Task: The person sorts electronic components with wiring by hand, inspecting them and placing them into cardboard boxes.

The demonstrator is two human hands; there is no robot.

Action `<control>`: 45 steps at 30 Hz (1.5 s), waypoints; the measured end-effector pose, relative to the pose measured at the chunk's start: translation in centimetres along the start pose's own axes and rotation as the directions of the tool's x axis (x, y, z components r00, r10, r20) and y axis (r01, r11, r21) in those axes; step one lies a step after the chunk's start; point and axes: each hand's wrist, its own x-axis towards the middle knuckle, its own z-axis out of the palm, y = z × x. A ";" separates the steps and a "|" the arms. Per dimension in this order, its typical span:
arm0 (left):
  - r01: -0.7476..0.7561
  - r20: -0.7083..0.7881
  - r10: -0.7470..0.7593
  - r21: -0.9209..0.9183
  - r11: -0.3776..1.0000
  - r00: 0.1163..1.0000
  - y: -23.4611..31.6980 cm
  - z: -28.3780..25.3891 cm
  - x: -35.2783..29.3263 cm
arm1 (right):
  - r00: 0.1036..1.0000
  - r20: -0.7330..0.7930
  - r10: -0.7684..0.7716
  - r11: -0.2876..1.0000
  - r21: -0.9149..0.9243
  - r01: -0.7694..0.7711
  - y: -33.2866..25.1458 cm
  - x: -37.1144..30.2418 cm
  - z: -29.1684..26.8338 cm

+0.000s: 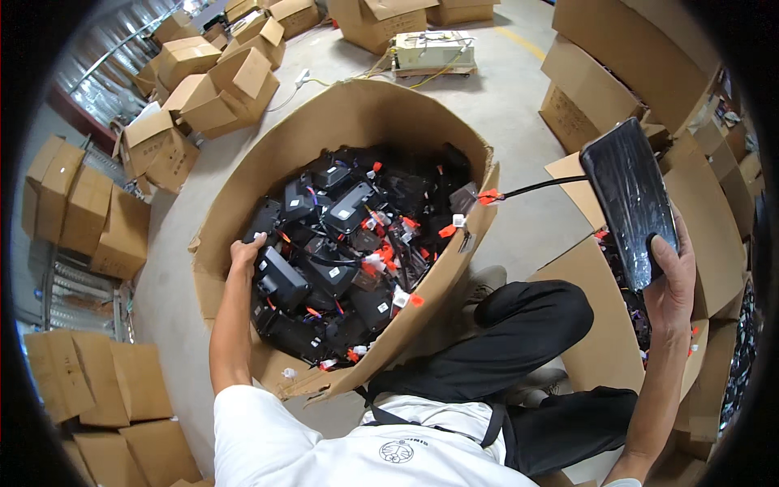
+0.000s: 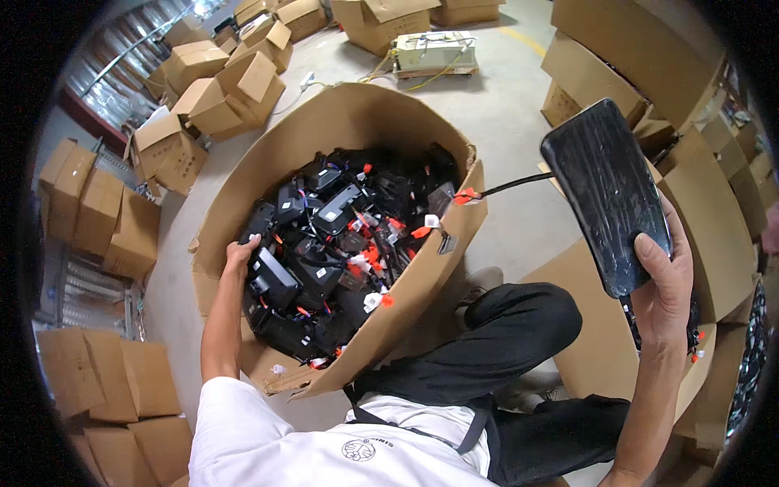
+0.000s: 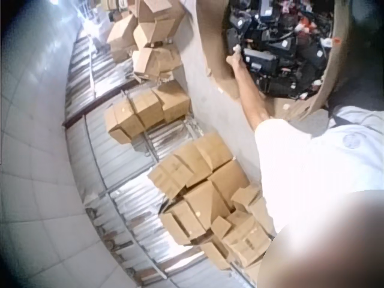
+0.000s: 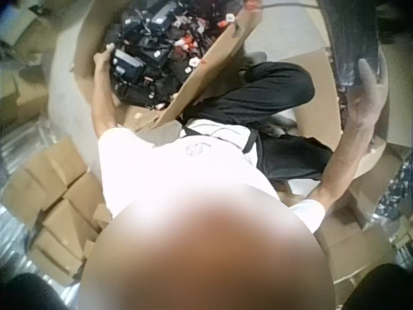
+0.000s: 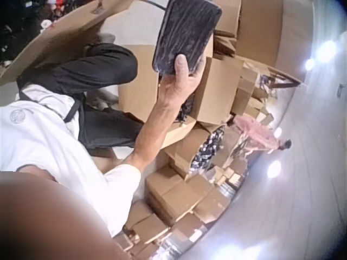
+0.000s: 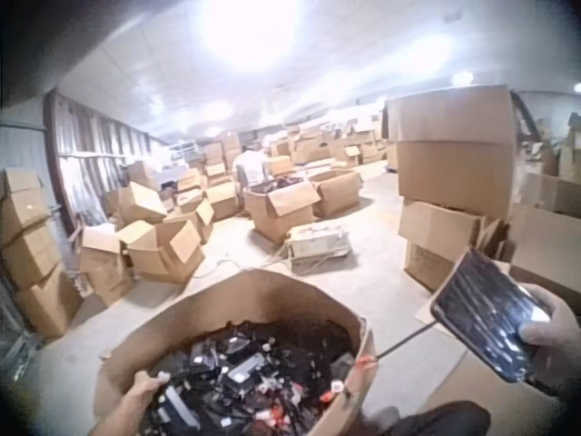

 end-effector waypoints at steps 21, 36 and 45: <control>-0.162 -0.019 0.909 -0.985 0.054 0.417 45.7 6.7 -33.3 | 0.949 -0.314 -0.003 0.818 0.545 0.183 -0.4 -0.1 -9.3; 0.442 0.559 0.822 -0.766 0.466 0.103 38.3 36.1 -58.7 | 0.830 -0.529 -0.178 0.911 0.229 0.342 2.1 -2.3 -11.0; 0.375 0.641 0.763 -0.689 0.620 -0.085 37.6 40.1 -57.9 | 0.834 -0.549 -0.052 0.994 0.056 0.098 1.7 -6.9 -19.1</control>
